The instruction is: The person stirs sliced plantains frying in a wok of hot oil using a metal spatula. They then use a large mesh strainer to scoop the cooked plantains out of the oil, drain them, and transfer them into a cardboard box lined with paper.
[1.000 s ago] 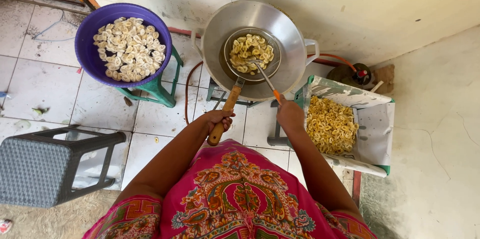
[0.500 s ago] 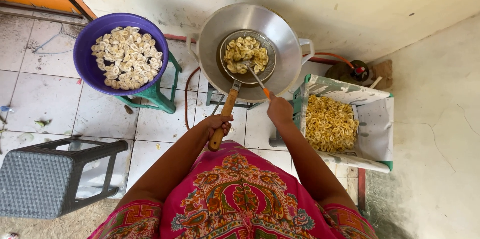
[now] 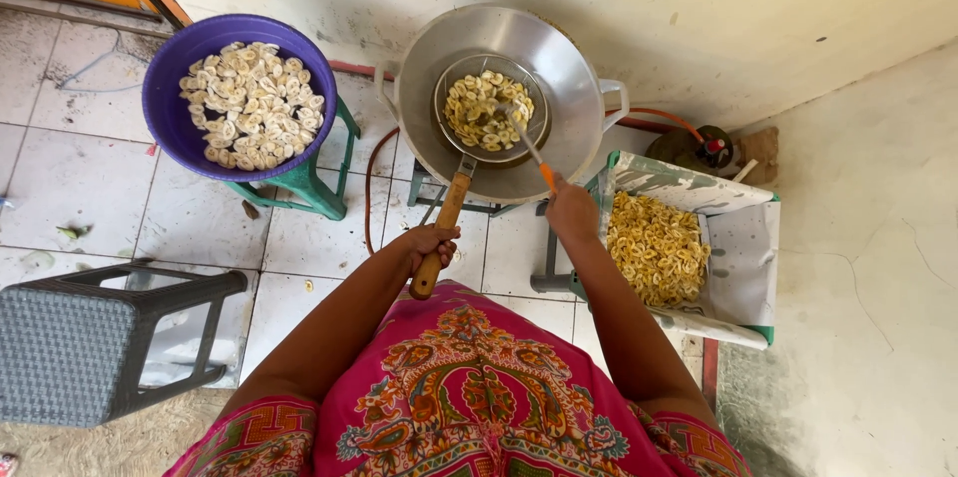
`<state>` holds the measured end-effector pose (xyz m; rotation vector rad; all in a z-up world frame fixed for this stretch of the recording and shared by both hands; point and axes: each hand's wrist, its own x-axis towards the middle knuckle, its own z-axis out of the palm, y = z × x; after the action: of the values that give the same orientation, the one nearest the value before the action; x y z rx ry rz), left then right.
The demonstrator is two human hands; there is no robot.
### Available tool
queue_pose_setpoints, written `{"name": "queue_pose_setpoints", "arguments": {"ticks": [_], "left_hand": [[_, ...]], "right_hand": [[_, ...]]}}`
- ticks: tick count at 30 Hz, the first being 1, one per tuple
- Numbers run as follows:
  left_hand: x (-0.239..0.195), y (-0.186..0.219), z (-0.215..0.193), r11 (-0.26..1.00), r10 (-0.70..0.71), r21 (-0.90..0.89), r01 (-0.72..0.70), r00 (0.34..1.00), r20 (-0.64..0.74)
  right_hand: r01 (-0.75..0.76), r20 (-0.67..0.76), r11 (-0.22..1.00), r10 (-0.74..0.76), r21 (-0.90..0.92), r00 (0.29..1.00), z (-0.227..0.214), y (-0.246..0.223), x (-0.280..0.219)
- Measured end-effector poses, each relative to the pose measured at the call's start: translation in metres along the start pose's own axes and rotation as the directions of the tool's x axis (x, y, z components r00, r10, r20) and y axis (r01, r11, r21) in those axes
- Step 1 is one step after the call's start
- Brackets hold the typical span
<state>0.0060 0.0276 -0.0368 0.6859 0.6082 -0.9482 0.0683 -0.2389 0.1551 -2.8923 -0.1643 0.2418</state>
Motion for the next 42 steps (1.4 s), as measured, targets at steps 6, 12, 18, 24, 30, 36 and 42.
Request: {"name": "queue_pose_setpoints", "arguments": {"ticks": [6, 12, 18, 24, 30, 36, 42], "left_hand": [[0.002, -0.004, -0.001, 1.0, 0.011, 0.012, -0.011, 1.0, 0.005], [-0.003, 0.0, 0.0, 1.0, 0.025, 0.017, -0.025, 1.0, -0.011], [0.005, -0.006, -0.004, 1.0, 0.025, 0.001, -0.025, 1.0, 0.0], [-0.012, 0.002, 0.006, 1.0, -0.021, -0.016, 0.021, 1.0, -0.002], [-0.01, 0.002, 0.005, 1.0, -0.02, 0.011, 0.021, 1.0, -0.011], [-0.042, 0.002, 0.015, 0.993, 0.082, 0.084, -0.081, 0.997, 0.0], [-0.143, 0.013, 0.074, 0.962, 0.225, 0.151, -0.228, 0.974, 0.031]], "right_hand": [[-0.029, -0.05, 0.999, 0.029, 0.016, 0.998, 0.033, 0.003, 0.038], [0.023, 0.04, 0.998, -0.02, -0.066, 0.999, 0.004, 0.001, -0.001], [0.031, 0.117, 0.986, -0.012, -0.165, 0.993, -0.014, 0.016, -0.033], [-0.042, -0.021, 0.999, 0.042, 0.035, 0.999, 0.019, 0.006, 0.006], [-0.019, 0.006, 0.999, 0.02, -0.048, 1.0, 0.027, -0.011, 0.019], [-0.008, -0.124, 0.99, 0.026, 0.143, 0.992, -0.011, -0.004, -0.036], [0.092, -0.396, 0.924, 0.068, 0.371, 0.916, -0.041, 0.018, -0.075]]}}
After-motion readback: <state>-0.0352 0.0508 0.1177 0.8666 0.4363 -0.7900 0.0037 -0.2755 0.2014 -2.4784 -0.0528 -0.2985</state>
